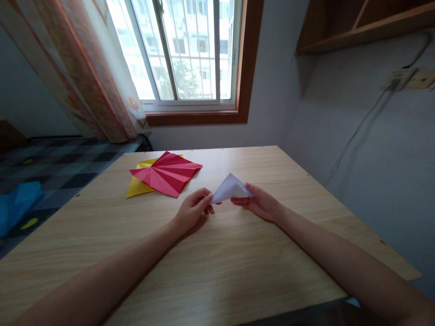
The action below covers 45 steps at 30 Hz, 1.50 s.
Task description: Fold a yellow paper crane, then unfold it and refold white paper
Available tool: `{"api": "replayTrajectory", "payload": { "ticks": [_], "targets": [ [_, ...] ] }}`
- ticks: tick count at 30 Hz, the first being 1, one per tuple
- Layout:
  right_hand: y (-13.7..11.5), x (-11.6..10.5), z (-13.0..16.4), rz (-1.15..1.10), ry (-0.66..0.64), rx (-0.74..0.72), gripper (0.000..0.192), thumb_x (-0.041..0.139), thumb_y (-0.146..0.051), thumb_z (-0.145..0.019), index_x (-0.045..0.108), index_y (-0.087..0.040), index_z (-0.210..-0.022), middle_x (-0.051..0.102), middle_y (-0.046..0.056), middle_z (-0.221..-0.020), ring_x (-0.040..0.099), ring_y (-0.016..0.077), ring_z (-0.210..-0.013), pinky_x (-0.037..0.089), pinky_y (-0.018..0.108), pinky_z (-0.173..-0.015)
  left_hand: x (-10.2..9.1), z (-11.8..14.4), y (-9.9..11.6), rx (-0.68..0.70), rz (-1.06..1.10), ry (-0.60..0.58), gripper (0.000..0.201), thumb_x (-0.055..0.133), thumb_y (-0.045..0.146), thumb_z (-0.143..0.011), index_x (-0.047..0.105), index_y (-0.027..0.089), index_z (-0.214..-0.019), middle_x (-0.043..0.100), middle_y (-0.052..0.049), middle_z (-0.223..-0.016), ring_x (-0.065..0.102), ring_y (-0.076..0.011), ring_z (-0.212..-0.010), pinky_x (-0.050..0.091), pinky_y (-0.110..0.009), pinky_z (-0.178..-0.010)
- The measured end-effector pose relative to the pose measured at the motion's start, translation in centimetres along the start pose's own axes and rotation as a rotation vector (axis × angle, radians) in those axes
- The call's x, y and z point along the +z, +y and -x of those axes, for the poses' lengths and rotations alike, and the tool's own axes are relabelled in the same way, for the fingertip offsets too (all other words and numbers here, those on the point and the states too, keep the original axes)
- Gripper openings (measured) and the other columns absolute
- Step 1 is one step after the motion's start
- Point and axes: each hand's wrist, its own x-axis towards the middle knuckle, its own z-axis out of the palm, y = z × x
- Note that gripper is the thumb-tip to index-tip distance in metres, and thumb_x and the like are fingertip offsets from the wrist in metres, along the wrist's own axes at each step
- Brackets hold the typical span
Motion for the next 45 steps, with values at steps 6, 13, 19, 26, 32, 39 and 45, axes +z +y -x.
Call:
{"api": "replayTrajectory", "payload": {
  "ticks": [6,13,19,26,32,39,45],
  "targets": [
    [-0.1,0.1,0.3,0.029,-0.026,-0.020,0.033,0.082,-0.036,-0.074,0.074,-0.015,-0.098,0.076,0.006,-0.100,0.071,0.0176,-0.089,0.056,0.030,-0.088,0.1,0.0,0.1,-0.050,0.113,0.007,0.030,0.062,0.046,-0.086,0.057,0.017,-0.081,0.066,-0.002,-0.066,0.057,-0.0116,-0.057,0.042,-0.021,-0.055],
    [-0.4,0.9,0.5,0.157,-0.062,-0.040,0.032,0.084,-0.026,-0.069,0.074,-0.016,-0.098,0.074,0.006,-0.102,0.066,0.0166,-0.091,0.054,0.026,-0.085,0.1,-0.2,0.0,-0.046,0.087,0.068,0.034,0.062,0.051,-0.085,0.053,0.018,-0.079,0.064,0.001,-0.059,0.056,-0.0120,-0.054,0.044,-0.022,-0.054],
    [-0.2,0.4,0.2,0.112,-0.009,-0.003,0.032,0.083,-0.027,-0.069,0.075,-0.015,-0.098,0.075,0.007,-0.102,0.068,0.0190,-0.091,0.055,0.029,-0.085,0.0,-0.4,-0.5,-0.064,0.112,0.087,0.034,0.065,0.050,-0.082,0.054,0.018,-0.082,0.066,0.000,-0.068,0.064,-0.0132,-0.061,0.049,-0.023,-0.057],
    [0.2,-0.1,-0.2,0.065,0.033,0.012,0.032,0.082,-0.028,-0.072,0.073,-0.014,-0.100,0.075,0.009,-0.107,0.069,0.0205,-0.097,0.055,0.030,-0.089,0.0,-0.3,-0.4,-0.089,0.100,0.069,0.033,0.064,0.050,-0.083,0.055,0.018,-0.082,0.065,0.001,-0.065,0.064,-0.0129,-0.061,0.049,-0.023,-0.059],
    [0.3,-0.3,-0.4,0.049,0.003,-0.006,0.031,0.077,-0.032,-0.078,0.072,-0.013,-0.102,0.076,0.009,-0.103,0.070,0.0205,-0.095,0.053,0.031,-0.092,0.1,-0.3,-0.7,-0.111,0.046,-0.003,0.035,0.061,0.052,-0.084,0.061,0.017,-0.084,0.065,-0.001,-0.068,0.063,-0.0142,-0.062,0.047,-0.023,-0.058],
    [0.1,0.0,-0.2,0.053,0.010,0.000,0.027,0.076,-0.032,-0.079,0.073,-0.015,-0.100,0.077,0.006,-0.098,0.070,0.0175,-0.087,0.055,0.028,-0.085,-0.1,-0.3,-0.3,-0.093,-0.034,-0.076,0.032,0.061,0.048,-0.084,0.062,0.016,-0.081,0.066,-0.001,-0.065,0.059,-0.0137,-0.061,0.043,-0.022,-0.058],
    [0.4,-0.1,-0.4,0.049,0.055,-0.015,0.026,0.076,-0.030,-0.078,0.073,-0.016,-0.099,0.077,0.005,-0.094,0.070,0.0166,-0.084,0.056,0.027,-0.082,-0.1,-0.2,-0.2,-0.093,0.019,-0.083,0.031,0.064,0.048,-0.081,0.063,0.017,-0.084,0.066,-0.001,-0.074,0.064,-0.0149,-0.066,0.046,-0.023,-0.059]
  ]
}}
